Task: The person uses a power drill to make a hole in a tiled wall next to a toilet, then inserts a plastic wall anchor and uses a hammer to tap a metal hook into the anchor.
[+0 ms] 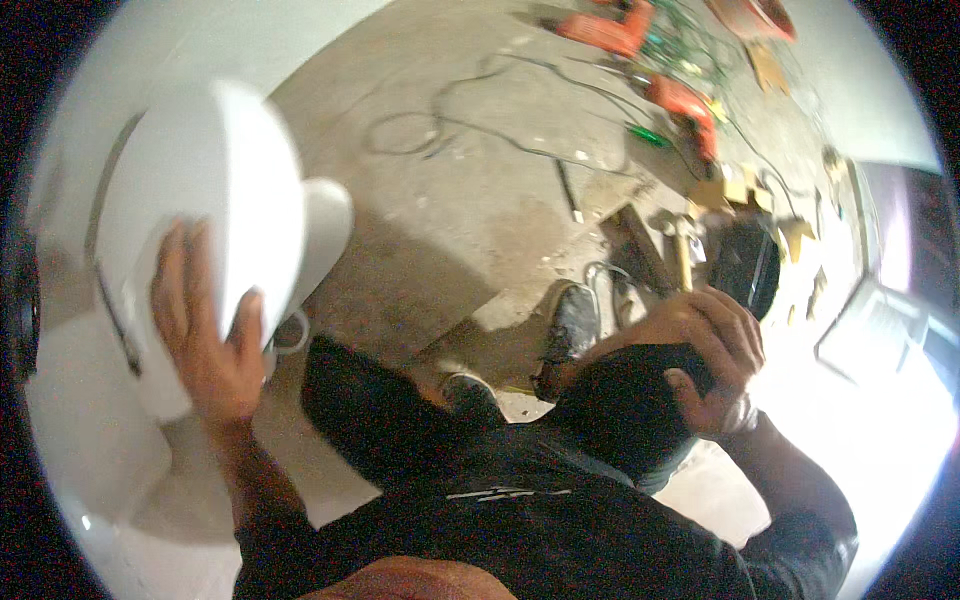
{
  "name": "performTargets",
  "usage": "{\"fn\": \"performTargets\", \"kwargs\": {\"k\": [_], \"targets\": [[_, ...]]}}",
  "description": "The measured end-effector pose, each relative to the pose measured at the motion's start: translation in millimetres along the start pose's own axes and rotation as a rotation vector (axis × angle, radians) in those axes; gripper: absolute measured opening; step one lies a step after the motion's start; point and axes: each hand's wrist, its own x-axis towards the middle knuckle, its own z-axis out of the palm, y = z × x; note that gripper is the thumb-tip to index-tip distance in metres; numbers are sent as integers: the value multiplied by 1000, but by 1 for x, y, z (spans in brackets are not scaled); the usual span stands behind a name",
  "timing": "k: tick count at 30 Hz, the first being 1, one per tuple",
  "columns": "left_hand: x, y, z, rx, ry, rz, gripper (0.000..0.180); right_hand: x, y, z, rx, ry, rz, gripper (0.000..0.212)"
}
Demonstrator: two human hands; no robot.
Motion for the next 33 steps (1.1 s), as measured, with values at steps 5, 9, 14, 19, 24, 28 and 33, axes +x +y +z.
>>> {"fn": "performTargets", "kwargs": {"k": [5, 9, 14, 19, 24, 28, 33], "targets": [[2, 4, -2, 96, -77, -10, 59, 24, 15, -8, 107, -149, -50, 44], [9, 3, -7, 147, -123, 26, 61, 43, 11, -26, 274, -238, -25, 37], [9, 5, -8, 136, -132, 32, 60, 31, 5, -43, 385, -343, 81, 29], [7, 6, -18, 73, -133, 24, 66, 2, -17, -60, 434, -414, 252, 20], [23, 12, -46, -6, -310, 14, 93, -17, -55, -86, 445, -547, 548, 20], [40, 17, -67, -55, -566, -38, 113, -53, -83, -61, 375, -568, 721, 21], [67, 8, -78, -95, -850, -154, 83, -62, -118, -81, 321, -487, 838, 40]]}}
